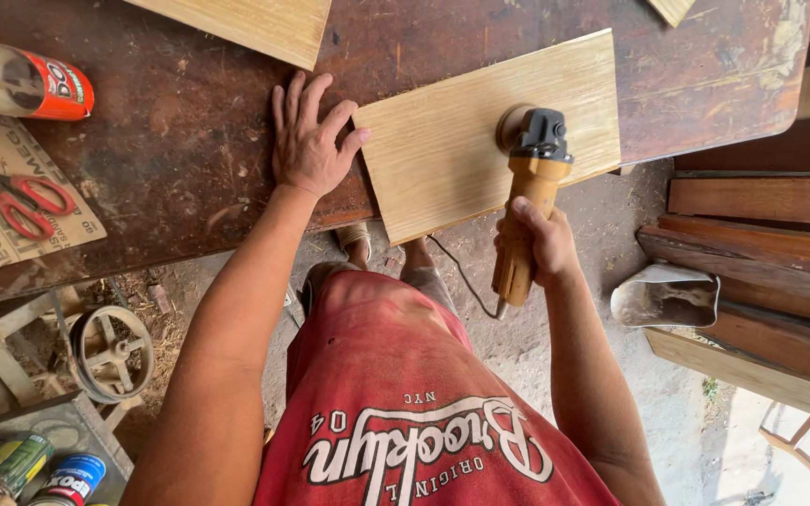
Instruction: The person uses a handheld electric sander to smooth the surface of a rectangular wooden board on a workbench. They hold the board with the left hand and move the sander across the surface in repeated passes, then flip the board to sand the other side.
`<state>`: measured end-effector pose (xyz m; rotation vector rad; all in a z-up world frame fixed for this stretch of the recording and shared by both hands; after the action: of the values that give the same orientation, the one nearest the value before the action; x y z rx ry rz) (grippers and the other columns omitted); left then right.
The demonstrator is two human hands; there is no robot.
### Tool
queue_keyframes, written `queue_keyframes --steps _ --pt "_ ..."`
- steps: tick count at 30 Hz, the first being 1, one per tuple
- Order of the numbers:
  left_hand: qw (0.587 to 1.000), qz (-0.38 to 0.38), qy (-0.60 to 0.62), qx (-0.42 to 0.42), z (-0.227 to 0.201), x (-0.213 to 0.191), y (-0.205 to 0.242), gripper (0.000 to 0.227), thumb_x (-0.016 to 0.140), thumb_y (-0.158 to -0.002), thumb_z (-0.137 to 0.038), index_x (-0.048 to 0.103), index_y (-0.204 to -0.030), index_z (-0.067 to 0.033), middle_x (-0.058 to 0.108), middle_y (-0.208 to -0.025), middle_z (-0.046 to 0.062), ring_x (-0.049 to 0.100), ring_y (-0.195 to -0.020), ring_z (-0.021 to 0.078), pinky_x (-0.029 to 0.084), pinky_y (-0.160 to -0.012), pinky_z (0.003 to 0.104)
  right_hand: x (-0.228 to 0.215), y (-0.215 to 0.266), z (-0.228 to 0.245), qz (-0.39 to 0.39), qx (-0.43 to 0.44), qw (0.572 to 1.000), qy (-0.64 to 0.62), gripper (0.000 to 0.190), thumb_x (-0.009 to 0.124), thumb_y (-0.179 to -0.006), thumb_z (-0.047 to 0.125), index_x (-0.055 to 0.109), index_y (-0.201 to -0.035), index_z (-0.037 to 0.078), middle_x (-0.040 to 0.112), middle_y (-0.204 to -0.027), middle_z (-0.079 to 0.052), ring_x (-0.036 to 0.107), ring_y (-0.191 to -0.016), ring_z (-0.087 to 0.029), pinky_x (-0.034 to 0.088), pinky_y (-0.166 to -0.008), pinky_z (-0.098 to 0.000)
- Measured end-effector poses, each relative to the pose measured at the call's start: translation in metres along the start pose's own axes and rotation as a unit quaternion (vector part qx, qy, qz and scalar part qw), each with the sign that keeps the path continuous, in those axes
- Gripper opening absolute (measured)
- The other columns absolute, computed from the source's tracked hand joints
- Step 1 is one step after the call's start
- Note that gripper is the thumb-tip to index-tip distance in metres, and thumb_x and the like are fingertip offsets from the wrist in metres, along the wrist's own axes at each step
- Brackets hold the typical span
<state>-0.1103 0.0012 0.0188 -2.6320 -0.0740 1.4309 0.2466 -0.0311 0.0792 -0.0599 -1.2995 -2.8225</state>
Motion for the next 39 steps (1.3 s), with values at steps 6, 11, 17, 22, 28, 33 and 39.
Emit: queue_keyframes --steps 6,11,17,22,28,33,39 --pt "1.0 0.014 -0.01 -0.017 -0.003 0.004 -0.001 0.028 0.067 -0.107 -0.043 0.073 -0.12 -0.0185 0.046 -0.153 0.011 0.033 -0.149 0.042 0.017 -0.125 0.066 0.051 0.026 -0.03 0.08 0.019 0.989 0.122 0.037 0.077 -0.081 0.028 0.066 -0.106 0.003 0.068 -0.081 -0.006 0.065 -0.067 -0.018 0.058 -0.061 -0.0353" --pt "1.0 0.008 -0.011 -0.01 -0.002 0.001 -0.003 0.028 0.068 -0.107 -0.043 0.074 -0.117 -0.0176 0.048 -0.15 0.014 0.034 -0.147 0.0435 0.017 -0.123 0.067 0.064 0.028 -0.032 0.085 0.001 0.981 0.174 0.037 0.078 -0.082 0.028 0.066 -0.107 0.003 0.069 -0.08 -0.005 0.065 -0.068 -0.016 0.056 -0.062 -0.033" --pt "1.0 -0.007 -0.009 -0.015 -0.001 0.002 -0.002 0.026 0.066 -0.106 -0.041 0.076 -0.116 -0.0192 0.049 -0.149 0.012 0.035 -0.146 0.0425 0.017 -0.123 0.067 -0.01 0.007 0.001 0.014 0.02 0.999 0.029 0.035 0.076 -0.089 0.029 0.061 -0.103 0.0 0.066 -0.079 -0.008 0.065 -0.067 -0.02 0.058 -0.063 -0.0366" --pt "1.0 -0.015 -0.004 -0.024 0.004 0.009 0.008 0.023 0.063 -0.107 -0.037 0.078 -0.118 -0.0219 0.049 -0.151 0.01 0.035 -0.147 0.0408 0.017 -0.125 0.065 -0.01 0.022 -0.013 0.091 0.013 0.995 0.047 0.036 0.076 -0.082 0.027 0.063 -0.106 0.004 0.065 -0.078 -0.008 0.065 -0.066 -0.02 0.057 -0.061 -0.0361" --pt "0.999 -0.037 0.005 -0.018 0.01 0.01 0.002 0.021 0.066 -0.106 -0.035 0.079 -0.119 -0.0228 0.049 -0.15 0.009 0.036 -0.147 0.0378 0.019 -0.125 0.061 0.076 0.037 -0.038 0.179 0.006 0.966 0.189 0.036 0.079 -0.079 0.024 0.066 -0.105 0.001 0.068 -0.083 -0.008 0.065 -0.071 -0.017 0.057 -0.066 -0.0338" --pt "0.999 -0.036 0.01 -0.025 0.008 0.008 0.005 0.023 0.066 -0.108 -0.035 0.079 -0.121 -0.0224 0.049 -0.153 0.007 0.035 -0.15 0.0365 0.019 -0.128 0.059 0.107 0.033 -0.025 0.193 -0.029 0.952 0.235 0.037 0.078 -0.081 0.025 0.067 -0.108 0.004 0.07 -0.087 -0.005 0.064 -0.075 -0.012 0.055 -0.068 -0.0295" --pt "1.0 -0.021 0.019 -0.008 0.01 0.011 0.006 0.043 0.073 -0.101 -0.057 0.078 -0.121 -0.0193 0.047 -0.153 0.011 0.031 -0.148 0.041 0.014 -0.125 0.062 0.061 0.017 -0.024 0.102 0.036 0.979 0.172 0.036 0.078 -0.083 0.028 0.064 -0.101 0.0 0.068 -0.082 -0.01 0.067 -0.069 -0.021 0.059 -0.065 -0.0386"
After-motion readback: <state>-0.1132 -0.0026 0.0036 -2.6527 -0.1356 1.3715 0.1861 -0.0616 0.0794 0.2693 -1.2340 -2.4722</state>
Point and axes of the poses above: each hand's wrist, its own y-axis away from the middle knuckle, its own x-axis out of the palm, z = x × y, the point moved 5 cm from there along -y, towards the middle knuckle
